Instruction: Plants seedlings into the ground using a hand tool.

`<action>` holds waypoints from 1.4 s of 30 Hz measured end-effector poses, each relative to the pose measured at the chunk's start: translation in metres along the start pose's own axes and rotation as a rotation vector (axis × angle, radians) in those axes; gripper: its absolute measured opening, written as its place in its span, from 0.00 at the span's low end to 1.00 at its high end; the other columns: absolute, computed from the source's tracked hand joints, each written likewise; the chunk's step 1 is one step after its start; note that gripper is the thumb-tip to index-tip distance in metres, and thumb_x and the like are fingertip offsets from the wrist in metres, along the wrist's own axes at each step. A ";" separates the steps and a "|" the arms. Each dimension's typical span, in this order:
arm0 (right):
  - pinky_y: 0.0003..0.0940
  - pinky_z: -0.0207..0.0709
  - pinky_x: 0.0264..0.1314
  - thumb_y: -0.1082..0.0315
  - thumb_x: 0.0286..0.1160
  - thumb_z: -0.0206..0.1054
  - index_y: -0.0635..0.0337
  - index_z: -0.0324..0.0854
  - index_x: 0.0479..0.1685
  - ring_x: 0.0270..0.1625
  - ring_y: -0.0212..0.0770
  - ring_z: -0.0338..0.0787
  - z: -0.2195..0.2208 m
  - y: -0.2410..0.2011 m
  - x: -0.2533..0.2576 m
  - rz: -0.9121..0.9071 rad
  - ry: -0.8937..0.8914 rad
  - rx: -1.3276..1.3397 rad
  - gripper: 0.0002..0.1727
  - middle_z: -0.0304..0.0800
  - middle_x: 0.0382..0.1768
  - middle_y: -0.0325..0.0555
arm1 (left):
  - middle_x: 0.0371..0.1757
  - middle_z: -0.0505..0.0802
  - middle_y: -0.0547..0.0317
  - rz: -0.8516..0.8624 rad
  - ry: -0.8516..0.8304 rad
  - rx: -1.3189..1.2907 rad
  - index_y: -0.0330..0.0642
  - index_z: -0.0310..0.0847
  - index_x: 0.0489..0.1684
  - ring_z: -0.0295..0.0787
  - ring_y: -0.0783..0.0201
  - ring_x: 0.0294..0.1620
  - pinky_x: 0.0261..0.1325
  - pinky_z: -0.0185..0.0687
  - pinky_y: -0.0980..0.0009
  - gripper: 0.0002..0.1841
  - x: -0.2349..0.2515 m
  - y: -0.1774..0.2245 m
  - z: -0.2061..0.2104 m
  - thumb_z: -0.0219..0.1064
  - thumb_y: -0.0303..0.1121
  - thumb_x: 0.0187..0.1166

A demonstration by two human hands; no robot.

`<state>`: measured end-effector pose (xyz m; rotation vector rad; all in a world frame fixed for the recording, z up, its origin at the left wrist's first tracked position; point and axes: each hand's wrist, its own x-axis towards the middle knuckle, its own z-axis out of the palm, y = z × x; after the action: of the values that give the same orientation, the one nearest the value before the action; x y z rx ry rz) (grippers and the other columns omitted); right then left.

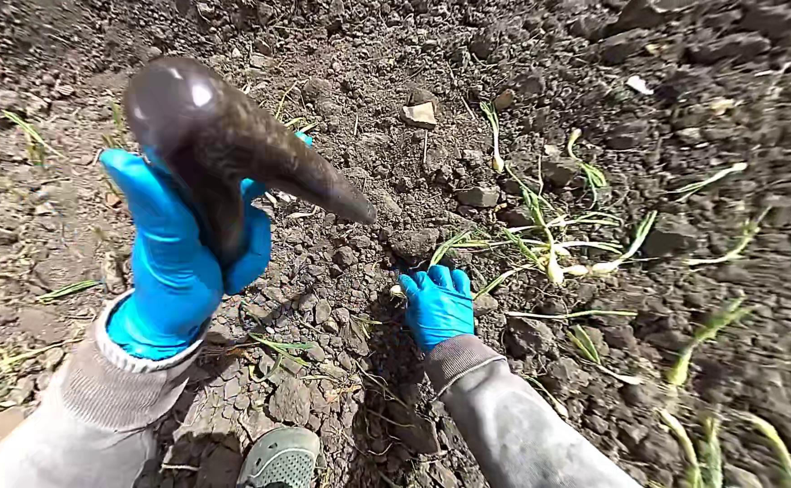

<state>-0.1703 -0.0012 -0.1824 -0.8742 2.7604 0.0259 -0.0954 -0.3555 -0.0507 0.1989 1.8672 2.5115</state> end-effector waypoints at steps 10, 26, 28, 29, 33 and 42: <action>0.59 0.87 0.54 0.64 0.75 0.70 0.55 0.80 0.79 0.51 0.57 0.97 -0.018 -0.045 -0.012 0.021 0.063 0.458 0.29 0.97 0.51 0.55 | 0.08 0.73 0.70 -0.398 0.236 0.358 0.48 0.79 0.24 0.63 0.77 0.05 0.08 0.58 0.81 0.32 0.040 -0.049 0.064 0.53 0.68 0.83; 0.58 0.87 0.53 0.69 0.78 0.69 0.55 0.96 0.44 0.52 0.56 0.94 -0.012 -0.068 0.065 0.062 0.105 0.441 0.08 0.95 0.47 0.53 | 0.06 0.68 0.68 -0.353 0.392 0.256 0.50 0.73 0.16 0.59 0.74 0.05 0.08 0.56 0.78 0.35 0.012 -0.070 0.063 0.54 0.73 0.78; 0.59 0.85 0.60 0.70 0.79 0.67 0.55 0.95 0.46 0.57 0.56 0.93 -0.002 -0.090 0.080 0.098 -0.070 0.430 0.10 0.94 0.53 0.53 | 0.08 0.71 0.71 -0.305 0.406 0.239 0.51 0.78 0.22 0.61 0.77 0.05 0.09 0.58 0.81 0.34 0.008 -0.049 0.065 0.59 0.75 0.73; 0.59 0.84 0.61 0.71 0.78 0.67 0.56 0.95 0.46 0.59 0.56 0.93 0.001 -0.097 0.083 0.112 -0.109 0.433 0.10 0.94 0.55 0.53 | 0.08 0.71 0.71 -0.294 0.410 0.242 0.52 0.79 0.22 0.62 0.78 0.05 0.09 0.59 0.82 0.34 0.004 -0.046 0.065 0.60 0.77 0.69; 0.53 0.85 0.63 0.62 0.85 0.63 0.55 0.92 0.58 0.62 0.54 0.91 -0.002 -0.069 0.054 -0.041 -0.038 0.388 0.15 0.92 0.58 0.52 | 0.08 0.73 0.72 -0.322 0.457 0.233 0.54 0.79 0.20 0.63 0.77 0.06 0.09 0.60 0.81 0.36 -0.017 -0.090 0.058 0.61 0.82 0.62; 0.79 0.78 0.51 0.58 0.87 0.63 0.48 0.82 0.74 0.55 0.75 0.92 -0.038 0.115 -0.008 0.710 0.002 0.281 0.20 0.94 0.53 0.67 | 0.11 0.77 0.75 -0.079 0.443 0.190 0.57 0.81 0.21 0.67 0.80 0.08 0.12 0.64 0.82 0.32 -0.033 -0.073 0.071 0.56 0.76 0.72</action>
<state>-0.2377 0.0942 -0.1498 0.1915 2.8228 -0.2274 -0.0599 -0.2688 -0.1036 -0.4615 2.2071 2.4729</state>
